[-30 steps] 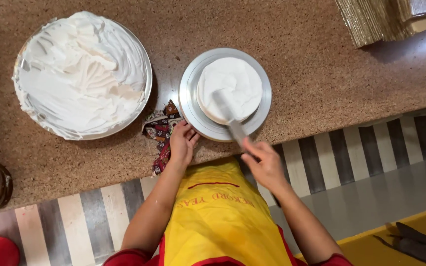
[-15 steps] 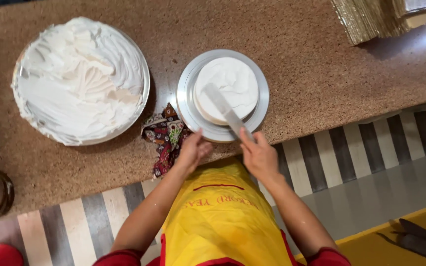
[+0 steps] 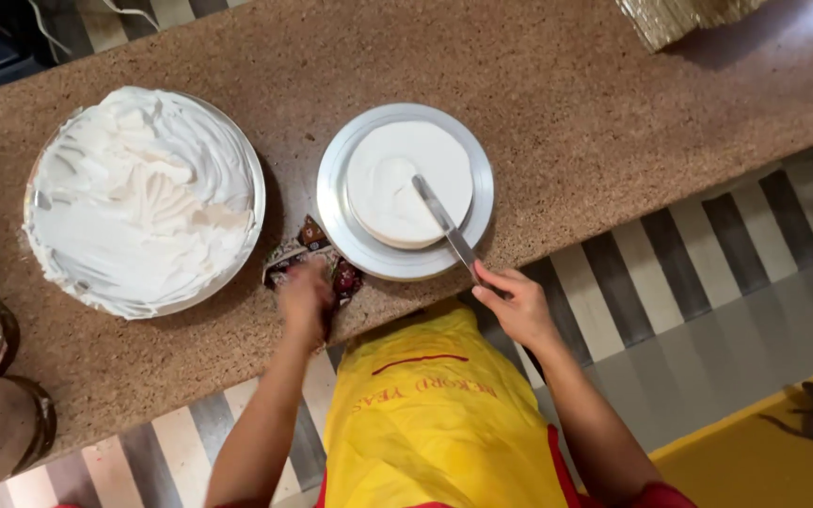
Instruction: The person spoons white frosting from a large bowl onto chocolate cake layers and spreads it with a spatula, rotating the cake on a turntable to coat the top and sides. They stack frosted layers, add dollops of frosting between layers, and smooth the frosting over the assembled cake.
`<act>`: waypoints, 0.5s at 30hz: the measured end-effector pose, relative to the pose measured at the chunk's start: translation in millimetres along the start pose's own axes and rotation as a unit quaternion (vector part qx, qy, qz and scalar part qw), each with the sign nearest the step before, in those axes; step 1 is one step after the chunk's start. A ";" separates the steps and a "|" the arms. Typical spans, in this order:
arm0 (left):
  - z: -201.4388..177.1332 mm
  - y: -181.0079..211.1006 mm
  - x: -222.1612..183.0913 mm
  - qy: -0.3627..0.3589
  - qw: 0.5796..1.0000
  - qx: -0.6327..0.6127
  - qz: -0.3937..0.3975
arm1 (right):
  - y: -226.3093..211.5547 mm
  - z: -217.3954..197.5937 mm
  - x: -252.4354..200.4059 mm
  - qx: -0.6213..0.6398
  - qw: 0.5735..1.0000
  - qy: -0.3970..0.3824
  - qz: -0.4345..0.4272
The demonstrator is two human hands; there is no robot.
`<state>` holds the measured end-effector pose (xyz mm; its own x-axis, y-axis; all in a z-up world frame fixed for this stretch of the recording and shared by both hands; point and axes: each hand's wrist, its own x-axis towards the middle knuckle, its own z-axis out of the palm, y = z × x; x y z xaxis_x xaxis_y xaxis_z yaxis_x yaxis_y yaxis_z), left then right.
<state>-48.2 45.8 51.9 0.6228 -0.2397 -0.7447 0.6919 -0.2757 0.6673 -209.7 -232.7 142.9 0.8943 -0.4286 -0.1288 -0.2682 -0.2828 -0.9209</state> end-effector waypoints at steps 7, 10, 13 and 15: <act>45.5 -39.7 9.9 -0.216 0.795 0.410 0.391 | 3.2 5.4 7.1 0.015 1.000 -0.025 0.003; 19.1 34.9 -18.3 -0.167 0.920 0.310 0.172 | 14.0 8.8 6.4 0.041 0.998 -0.031 0.022; 17.3 43.3 -17.5 -0.042 0.940 0.313 0.130 | -0.3 9.9 9.0 0.086 0.994 -0.033 0.053; 30.7 4.8 -11.1 -0.107 0.920 0.317 0.204 | -8.0 9.3 10.2 0.114 0.988 -0.038 0.092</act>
<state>-63.0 18.6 63.3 0.6504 -0.6023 -0.4628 0.0222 -0.5939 0.8042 -195.1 -226.9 145.5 0.8643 -0.3864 -0.3219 -0.3497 -0.0017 -0.9369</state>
